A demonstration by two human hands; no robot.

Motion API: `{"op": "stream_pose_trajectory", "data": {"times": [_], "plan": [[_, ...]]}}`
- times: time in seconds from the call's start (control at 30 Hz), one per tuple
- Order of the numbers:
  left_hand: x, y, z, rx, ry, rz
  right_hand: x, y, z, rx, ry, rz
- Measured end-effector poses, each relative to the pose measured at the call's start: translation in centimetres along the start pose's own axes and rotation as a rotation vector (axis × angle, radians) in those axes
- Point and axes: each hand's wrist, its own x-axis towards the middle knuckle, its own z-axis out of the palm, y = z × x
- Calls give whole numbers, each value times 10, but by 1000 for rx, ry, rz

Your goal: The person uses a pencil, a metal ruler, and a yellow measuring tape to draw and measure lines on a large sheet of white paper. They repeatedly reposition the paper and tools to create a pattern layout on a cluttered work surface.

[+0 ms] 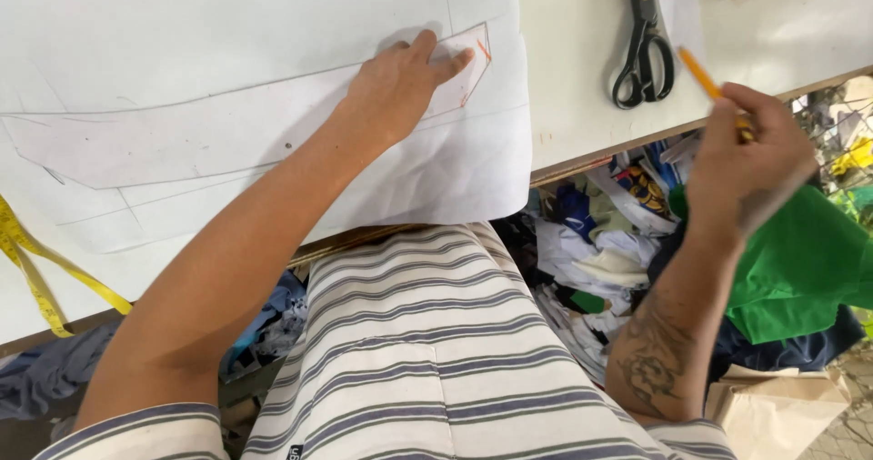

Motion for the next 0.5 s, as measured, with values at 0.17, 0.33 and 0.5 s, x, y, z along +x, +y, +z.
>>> {"op": "stream_pose_trajectory", "data": {"times": [0.17,0.33,0.5], "plan": [[-22,1,-29,5,83,-39,-9,-26,-11,424,-34,187],[-67,3,-13,221,163,-341,-25,-29,45,597,-154,74],[-70,-25,9,111,239,-215,-13,-28,110,458,-209,-419]]}}
